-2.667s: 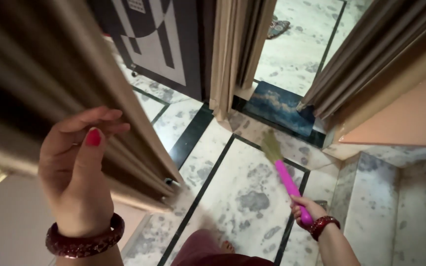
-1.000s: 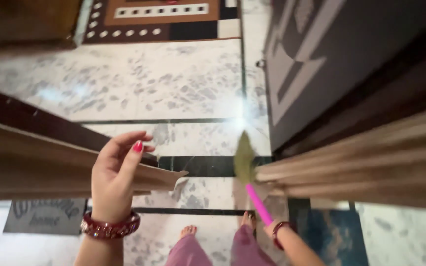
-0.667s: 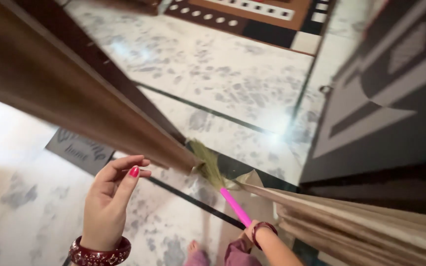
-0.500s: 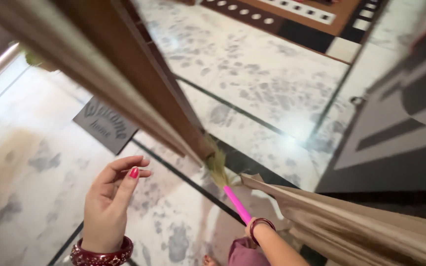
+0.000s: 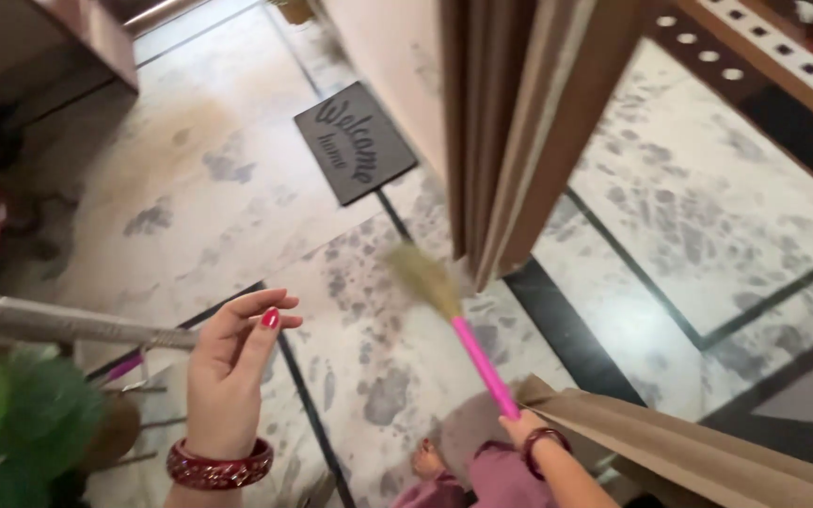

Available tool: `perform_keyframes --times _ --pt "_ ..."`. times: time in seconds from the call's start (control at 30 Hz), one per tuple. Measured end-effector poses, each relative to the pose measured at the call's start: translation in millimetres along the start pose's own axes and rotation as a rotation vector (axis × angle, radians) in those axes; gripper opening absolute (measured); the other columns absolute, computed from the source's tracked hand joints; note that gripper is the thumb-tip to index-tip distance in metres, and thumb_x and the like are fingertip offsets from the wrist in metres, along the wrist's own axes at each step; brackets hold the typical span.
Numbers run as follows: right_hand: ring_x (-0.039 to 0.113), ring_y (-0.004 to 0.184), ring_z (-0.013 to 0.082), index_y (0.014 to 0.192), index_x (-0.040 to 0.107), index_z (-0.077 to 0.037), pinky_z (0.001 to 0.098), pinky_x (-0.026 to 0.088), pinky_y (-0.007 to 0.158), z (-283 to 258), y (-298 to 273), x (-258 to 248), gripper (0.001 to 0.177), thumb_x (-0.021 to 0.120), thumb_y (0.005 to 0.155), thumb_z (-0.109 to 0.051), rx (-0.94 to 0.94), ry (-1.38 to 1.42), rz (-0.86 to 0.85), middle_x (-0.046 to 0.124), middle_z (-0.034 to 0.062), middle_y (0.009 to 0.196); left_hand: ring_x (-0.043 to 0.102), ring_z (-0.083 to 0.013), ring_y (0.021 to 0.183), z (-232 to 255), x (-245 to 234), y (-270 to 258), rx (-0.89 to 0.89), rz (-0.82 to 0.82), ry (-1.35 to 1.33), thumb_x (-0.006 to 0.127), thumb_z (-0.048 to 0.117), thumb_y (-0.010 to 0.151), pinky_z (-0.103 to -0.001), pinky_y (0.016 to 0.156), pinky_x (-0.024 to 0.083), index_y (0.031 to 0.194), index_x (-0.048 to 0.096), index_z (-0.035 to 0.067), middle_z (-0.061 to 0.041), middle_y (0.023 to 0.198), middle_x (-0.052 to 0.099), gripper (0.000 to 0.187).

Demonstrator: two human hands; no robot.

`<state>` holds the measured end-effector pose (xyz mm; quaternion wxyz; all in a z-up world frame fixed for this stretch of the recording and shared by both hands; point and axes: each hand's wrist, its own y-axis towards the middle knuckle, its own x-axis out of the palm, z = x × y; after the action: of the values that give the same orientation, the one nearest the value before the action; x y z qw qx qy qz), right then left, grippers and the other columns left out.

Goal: Sweeping the floor near an entryway and cleaning under a door mat.

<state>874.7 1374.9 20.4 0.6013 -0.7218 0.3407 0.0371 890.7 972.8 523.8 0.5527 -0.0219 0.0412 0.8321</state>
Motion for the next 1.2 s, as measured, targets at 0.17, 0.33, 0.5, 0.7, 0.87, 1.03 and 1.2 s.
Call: perform_keyframes --times 0.17,0.33,0.5,0.7,0.87,1.03,1.2 --pt "0.064 0.066 0.0317 0.115 0.067 -0.005 0.0479 0.052 0.053 -39 -2 -2 0.048 0.064 0.097 -0.050 0.346 0.471 -0.074 0.069 0.0190 0.086 0.071 -0.0176 0.101 -20 -59 -18 -0.005 0.167 -0.061 0.056 0.008 0.102 -0.030 0.092 0.054 0.123 0.065 -0.004 -0.011 0.113 0.072 0.025" --pt "0.061 0.084 0.0366 0.115 0.071 -0.007 0.0490 0.045 0.060 -64 56 31 0.052 0.064 0.097 -0.055 0.242 -0.049 -0.126 0.063 0.0228 0.100 0.070 -0.0172 0.101 -35 -81 -25 -0.055 0.219 -0.069 0.056 0.008 0.102 -0.029 0.091 0.053 0.123 0.065 -0.003 -0.010 0.114 0.072 0.025" --pt "0.055 0.126 0.0441 0.127 0.068 -0.016 0.0485 0.035 0.091 -142 31 -2 0.060 0.063 0.093 -0.065 -0.005 -0.602 0.030 0.055 0.0289 0.133 0.070 -0.0173 0.100 -48 -82 -14 -0.117 0.247 -0.099 0.056 0.009 0.100 -0.028 0.090 0.053 0.123 0.065 -0.003 -0.009 0.114 0.073 0.027" --pt "0.071 0.112 0.0376 0.123 0.072 -0.009 0.0472 0.055 0.096 -174 79 -77 0.056 0.065 0.090 -0.053 -0.039 -0.155 0.209 0.074 0.0211 0.120 0.070 -0.0170 0.102 -63 -78 15 -0.182 0.360 -0.081 0.056 0.010 0.100 -0.028 0.090 0.050 0.123 0.065 -0.002 -0.010 0.116 0.073 0.027" --pt "0.074 0.108 0.0387 0.125 0.070 -0.004 0.0482 0.057 0.092 -221 149 -168 0.057 0.062 0.096 -0.051 0.137 0.042 0.083 0.076 0.0256 0.117 0.071 -0.0182 0.100 -120 -61 39 -0.098 0.480 -0.051 0.057 0.007 0.099 -0.029 0.090 0.051 0.127 0.065 -0.003 -0.013 0.116 0.074 0.030" --pt "0.073 0.113 0.0313 0.129 0.069 -0.012 0.0438 0.057 0.097 -248 201 -203 0.050 0.062 0.093 -0.047 0.083 -0.359 -0.062 0.074 0.0157 0.122 0.074 -0.0187 0.098 -147 -16 68 -0.155 0.485 -0.044 0.057 0.007 0.098 -0.031 0.093 0.053 0.124 0.067 -0.003 -0.013 0.113 0.076 0.029" --pt "0.071 0.114 0.0338 0.128 0.072 -0.013 0.0450 0.056 0.096 -264 196 -253 0.053 0.066 0.091 -0.050 -0.060 -0.405 0.012 0.074 0.0171 0.123 0.075 -0.0203 0.097 -152 30 87 -0.242 0.614 -0.054 0.061 0.005 0.096 -0.034 0.093 0.055 0.123 0.068 -0.003 -0.015 0.111 0.078 0.029"
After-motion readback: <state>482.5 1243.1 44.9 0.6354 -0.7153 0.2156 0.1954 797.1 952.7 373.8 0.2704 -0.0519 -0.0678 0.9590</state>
